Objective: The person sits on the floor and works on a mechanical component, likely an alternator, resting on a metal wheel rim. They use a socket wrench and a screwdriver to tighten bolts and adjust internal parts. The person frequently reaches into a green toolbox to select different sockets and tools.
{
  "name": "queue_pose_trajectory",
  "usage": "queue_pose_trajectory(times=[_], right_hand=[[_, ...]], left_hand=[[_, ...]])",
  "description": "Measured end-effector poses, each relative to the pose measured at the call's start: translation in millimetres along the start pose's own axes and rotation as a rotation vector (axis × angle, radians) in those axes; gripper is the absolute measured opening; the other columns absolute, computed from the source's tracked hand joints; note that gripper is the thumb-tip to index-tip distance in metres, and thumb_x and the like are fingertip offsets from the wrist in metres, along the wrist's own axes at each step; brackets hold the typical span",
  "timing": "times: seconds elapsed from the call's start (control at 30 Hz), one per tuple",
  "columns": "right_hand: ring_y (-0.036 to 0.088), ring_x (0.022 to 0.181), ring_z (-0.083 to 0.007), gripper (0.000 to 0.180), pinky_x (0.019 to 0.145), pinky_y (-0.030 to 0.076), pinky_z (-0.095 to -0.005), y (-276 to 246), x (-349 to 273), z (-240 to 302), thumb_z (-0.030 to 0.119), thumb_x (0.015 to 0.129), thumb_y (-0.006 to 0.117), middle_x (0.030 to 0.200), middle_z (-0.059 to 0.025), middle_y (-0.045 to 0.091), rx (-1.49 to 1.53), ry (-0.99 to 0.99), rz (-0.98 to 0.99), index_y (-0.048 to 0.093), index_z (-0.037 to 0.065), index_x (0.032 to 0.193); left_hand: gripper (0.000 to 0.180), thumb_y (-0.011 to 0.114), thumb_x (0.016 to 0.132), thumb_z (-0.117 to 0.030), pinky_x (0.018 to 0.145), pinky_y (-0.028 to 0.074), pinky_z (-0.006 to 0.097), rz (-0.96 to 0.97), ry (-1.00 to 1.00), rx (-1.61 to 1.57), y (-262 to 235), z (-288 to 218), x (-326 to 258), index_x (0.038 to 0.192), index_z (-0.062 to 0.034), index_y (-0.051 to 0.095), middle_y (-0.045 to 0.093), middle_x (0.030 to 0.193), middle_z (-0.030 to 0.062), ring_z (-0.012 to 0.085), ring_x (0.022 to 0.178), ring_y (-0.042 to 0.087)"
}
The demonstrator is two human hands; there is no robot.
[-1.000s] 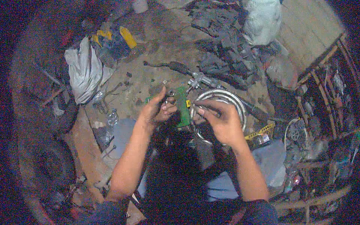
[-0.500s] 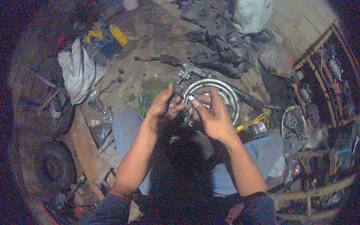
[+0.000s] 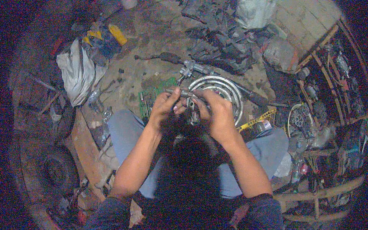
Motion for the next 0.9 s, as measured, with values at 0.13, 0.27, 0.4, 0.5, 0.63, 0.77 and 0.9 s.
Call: queue_pose_trajectory(times=[0.13, 0.27, 0.4, 0.5, 0.63, 0.77, 0.9], right_hand=[[0.070, 0.084, -0.0346, 0.018, 0.074, 0.054, -0.0411, 5.3, -4.2, -2.1, 0.000, 0.086, 0.067, 0.092, -0.0209, 0.069, -0.078, -0.132, -0.034, 0.065, -0.002, 0.103], [0.072, 0.078, -0.0289, 0.017, 0.070, 0.056, -0.0375, 12.0, -5.7, -2.4, 0.000, 0.088, 0.065, 0.090, -0.0190, 0.070, -0.015, 0.004, -0.054, 0.065, -0.002, 0.105], [0.072, 0.074, -0.0208, 0.015, 0.065, 0.058, -0.0322, 11.2, -4.7, 3.0, 0.002, 0.091, 0.065, 0.086, -0.0149, 0.071, 0.318, 0.303, 0.019, 0.064, -0.004, 0.104], [0.071, 0.073, -0.0187, 0.014, 0.064, 0.059, -0.0301, 16.6, -6.2, -3.9, 0.004, 0.092, 0.065, 0.084, -0.0140, 0.070, 0.631, 0.458, 0.027, 0.062, -0.007, 0.100], [0.070, 0.072, -0.0189, 0.015, 0.063, 0.059, -0.0299, 23.4, -8.6, -9.5, 0.006, 0.093, 0.065, 0.084, -0.0155, 0.069, 0.804, 0.534, 0.023, 0.061, -0.008, 0.097], [0.069, 0.069, -0.0182, 0.016, 0.060, 0.058, -0.0297, 34.4, -15.5, -5.9, 0.007, 0.093, 0.065, 0.084, -0.0150, 0.069, 0.873, 0.545, -0.128, 0.061, -0.007, 0.097], [0.067, 0.066, -0.0184, 0.017, 0.058, 0.056, -0.0299, 31.4, -1.8, -8.5, 0.011, 0.095, 0.063, 0.084, -0.0145, 0.068, 0.825, 0.592, -0.045, 0.061, -0.006, 0.097]], left_hand=[[0.045, 0.063, 0.095, -0.044, 0.048, 0.033, 0.024, -0.038, 0.004, 0.035, -1.3, -0.7, -5.8, 0.080, -0.0018, 0.061, 0.047, 0.058, -0.0024, 0.0070, 0.052, 0.044], [0.044, 0.062, 0.095, -0.044, 0.048, 0.033, 0.022, -0.029, 0.020, 0.014, -5.4, 7.9, -3.8, 0.081, -0.0025, 0.061, 0.048, 0.060, -0.0029, 0.0063, 0.053, 0.044], [0.042, 0.060, 0.096, -0.044, 0.048, 0.033, 0.021, -0.095, 0.080, 0.036, 4.5, 4.4, -9.6, 0.085, -0.0034, 0.062, 0.052, 0.063, -0.0026, 0.0055, 0.054, 0.045], [0.040, 0.060, 0.097, -0.043, 0.048, 0.033, 0.021, -0.059, 0.063, 0.045, 0.4, 8.1, -13.5, 0.088, -0.0036, 0.064, 0.054, 0.066, -0.0026, 0.0048, 0.054, 0.045], [0.037, 0.060, 0.097, -0.040, 0.048, 0.033, 0.021, -0.146, 0.099, 0.092, 7.3, 11.0, -15.3, 0.088, -0.0039, 0.065, 0.053, 0.065, -0.0033, 0.0042, 0.053, 0.043], [0.035, 0.059, 0.099, -0.037, 0.049, 0.034, 0.020, -0.131, 0.086, -0.085, 21.7, 6.3, -20.6, 0.093, -0.0023, 0.065, 0.048, 0.063, -0.0051, 0.0038, 0.053, 0.041], [0.042, 0.057, 0.099, -0.044, 0.048, 0.032, 0.019, -0.097, -0.017, -0.213, 18.7, 6.8, -16.2, 0.098, -0.0022, 0.064, 0.043, 0.062, -0.0067, 0.0038, 0.052, 0.041]])
Point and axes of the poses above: each hand's wrist, its own x-axis towards the middle knuckle, its own y-axis out of the palm, z = x × y, the point moved 1 cm from there along x, towards the middle knuckle
